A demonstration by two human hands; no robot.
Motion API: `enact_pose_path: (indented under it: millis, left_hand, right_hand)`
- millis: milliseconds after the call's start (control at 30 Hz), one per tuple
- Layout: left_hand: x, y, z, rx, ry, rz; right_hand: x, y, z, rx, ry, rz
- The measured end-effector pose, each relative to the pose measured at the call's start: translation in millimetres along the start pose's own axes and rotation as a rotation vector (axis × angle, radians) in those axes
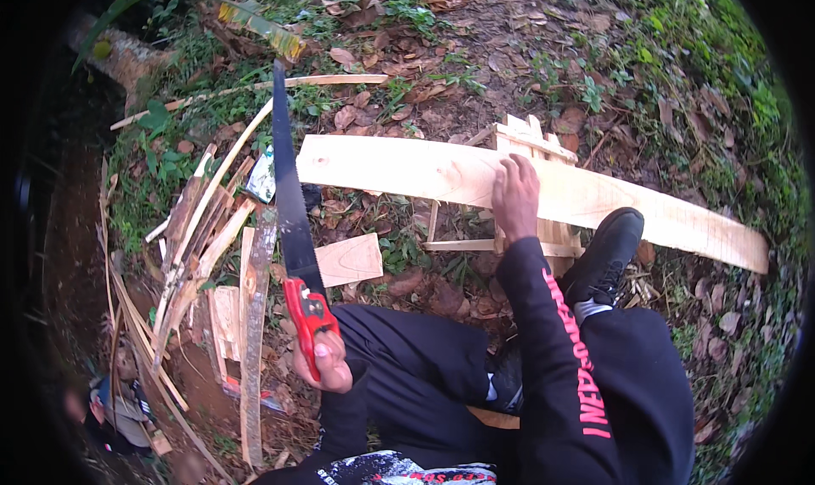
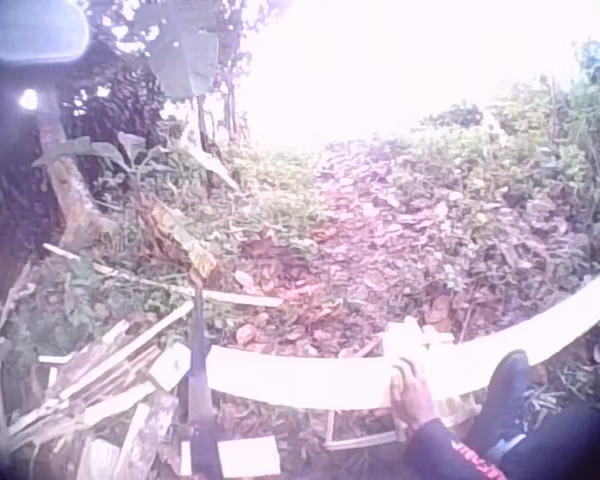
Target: The person sits on the ground and uses a red hand saw to cut a long wooden plank resting on a makeshift wooden support. The person saws through the plank multiple times, creating separate pieces of wood.
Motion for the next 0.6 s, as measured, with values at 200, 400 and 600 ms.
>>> enact_pose_path:
  millis: [200,400,600]
  left_hand:
    - [-26,-13,8,-0.275,-0.268,0.06]
    - [26,-88,-41,-0.758,-0.885,-0.032]
    - [-36,-70,-102,-0.827,-0.637,0.063]
  right_hand:
    - [-120,-91,31,0.417,0.031,0.234]
    - [-132,-120,45,0.386,-0.026,0.365]
    - [-128,-135,33,0.522,0.175,0.292]
Point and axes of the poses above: each hand's wrist, its own y-axis towards the middle knuckle, its own x-axis out of the palm, z = x × y, the point moved 3 cm from there along y, towards the middle knuckle, and after that the axes turned 2 degrees about z, right-handed, at the moved point
